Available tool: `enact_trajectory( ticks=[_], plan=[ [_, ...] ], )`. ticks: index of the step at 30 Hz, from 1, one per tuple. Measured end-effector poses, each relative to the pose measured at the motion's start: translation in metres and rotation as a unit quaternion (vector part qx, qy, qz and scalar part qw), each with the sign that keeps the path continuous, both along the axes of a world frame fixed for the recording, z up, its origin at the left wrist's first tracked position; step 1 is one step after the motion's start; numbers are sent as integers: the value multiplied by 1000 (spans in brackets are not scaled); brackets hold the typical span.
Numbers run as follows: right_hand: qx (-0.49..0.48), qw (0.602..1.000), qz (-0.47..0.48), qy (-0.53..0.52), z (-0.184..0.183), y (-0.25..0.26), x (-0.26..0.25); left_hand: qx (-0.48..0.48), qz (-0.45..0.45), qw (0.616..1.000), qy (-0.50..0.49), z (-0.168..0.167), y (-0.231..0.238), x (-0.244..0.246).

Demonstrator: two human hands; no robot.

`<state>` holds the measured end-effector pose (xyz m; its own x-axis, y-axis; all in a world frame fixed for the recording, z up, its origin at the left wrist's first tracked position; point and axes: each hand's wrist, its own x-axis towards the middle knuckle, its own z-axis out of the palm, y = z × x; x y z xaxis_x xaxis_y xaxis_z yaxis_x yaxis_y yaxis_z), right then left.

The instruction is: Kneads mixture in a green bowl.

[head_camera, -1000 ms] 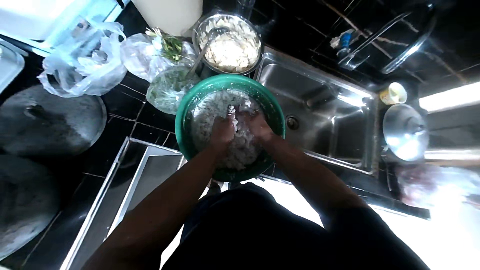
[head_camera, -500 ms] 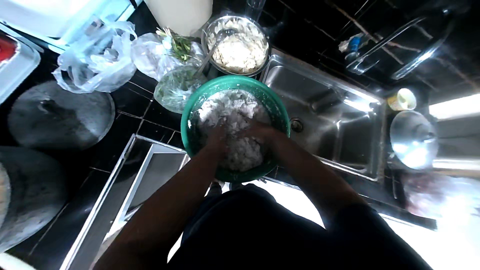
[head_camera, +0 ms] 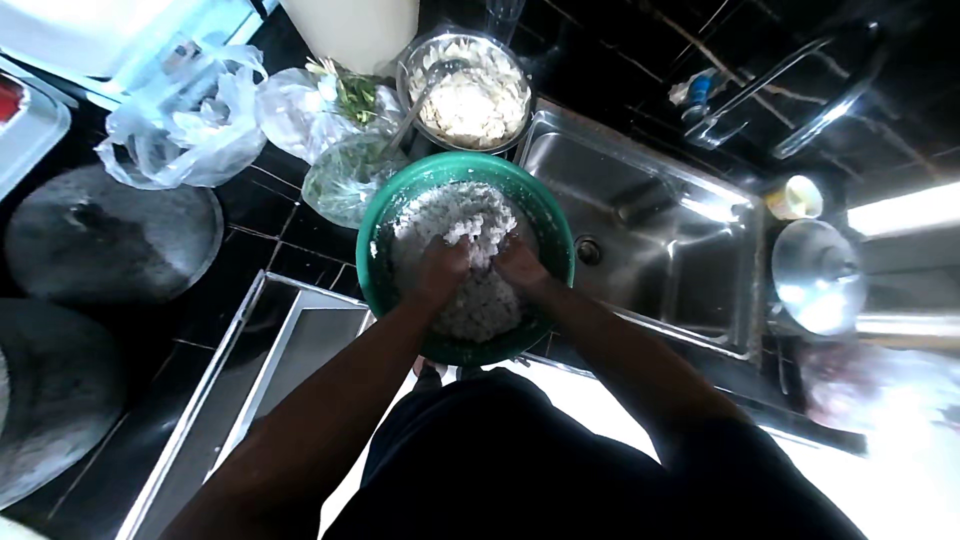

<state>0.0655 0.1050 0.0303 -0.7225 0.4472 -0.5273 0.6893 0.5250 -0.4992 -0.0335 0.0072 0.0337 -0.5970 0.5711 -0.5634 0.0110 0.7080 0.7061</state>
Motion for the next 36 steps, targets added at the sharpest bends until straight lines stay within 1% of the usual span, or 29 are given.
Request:
enact_trajectory(
  ticks=[2,3,4,5,7,9,10,11,13,14,15,16,17,18,19,20,21,23,24,26,27,28,29,30,31,33,34,35,36],
  plan=[
    [49,998,38,-2,-1,-3,-3,24,-72,997,8,0,-4,-5],
    [33,999,19,20,2,-1,-3,36,-119,992,9,4,-9,-9],
    [3,998,-1,55,5,5,-2,23,-153,988,-1,16,-13,-12],
    [-13,997,14,76,11,14,1,21,-141,990,-20,25,-19,-14],
    [-67,994,46,71,28,37,8,50,-72,996,-31,26,-37,-16],
    [-53,996,60,27,30,59,15,52,-38,998,5,12,-57,-19],
    [-36,999,38,3,26,64,16,34,-34,999,20,4,-64,-20],
    [-30,999,5,-26,20,64,13,2,-39,999,10,-5,-66,-20],
    [-56,995,-42,-71,1,56,3,-79,-119,990,6,-18,-60,-14],
    [-82,992,-62,-74,-10,50,-3,-89,-132,987,-14,-23,-52,-10],
    [-119,986,-96,-61,-20,43,-8,-54,-81,994,-56,-29,-45,-4],
    [-162,977,-134,-46,-24,37,-14,5,13,992,-126,-33,-37,1],
    [-203,964,-168,-26,-25,32,-17,52,85,977,-186,-36,-28,4],
    [-233,954,-191,-1,-23,27,-18,79,129,961,-232,-38,-21,5],
    [-250,946,-205,24,-19,22,-18,87,146,952,-254,-36,-16,6],
    [-258,942,-207,48,-12,18,-17,78,134,957,-244,-29,-14,6],
    [-257,942,-203,71,-3,15,-14,62,90,973,-202,-22,-14,5],
    [-235,951,-177,95,8,15,-9,38,-49,995,-76,-5,-19,0],
    [-220,957,-159,106,10,17,-7,36,-77,996,-39,-1,-19,-1],
    [-193,962,-146,129,7,24,-6,69,-96,993,28,2,-18,-1],
    [-173,964,-148,136,5,25,-6,98,-80,991,37,3,-17,0],
    [-145,968,-150,139,3,24,-7,113,-41,992,24,5,-14,3],
    [-113,973,-146,138,2,19,-7,118,-5,993,12,7,-10,5],
    [-77,978,-132,143,-1,15,-7,104,7,995,7,10,-7,7],
    [-38,984,-105,142,-1,10,-8,84,-8,996,18,10,-5,6],
    [9,988,-68,142,4,5,-12,71,-106,990,68,8,-8,-2],
    [-9,985,-85,151,9,6,-15,76,-128,987,56,8,-11,-8],
    [-52,977,-118,172,12,11,-16,79,-131,988,28,9,-15,-17],
    [-85,973,-119,178,16,19,-16,83,-132,988,-3,12,-20,-25]
  ],
)
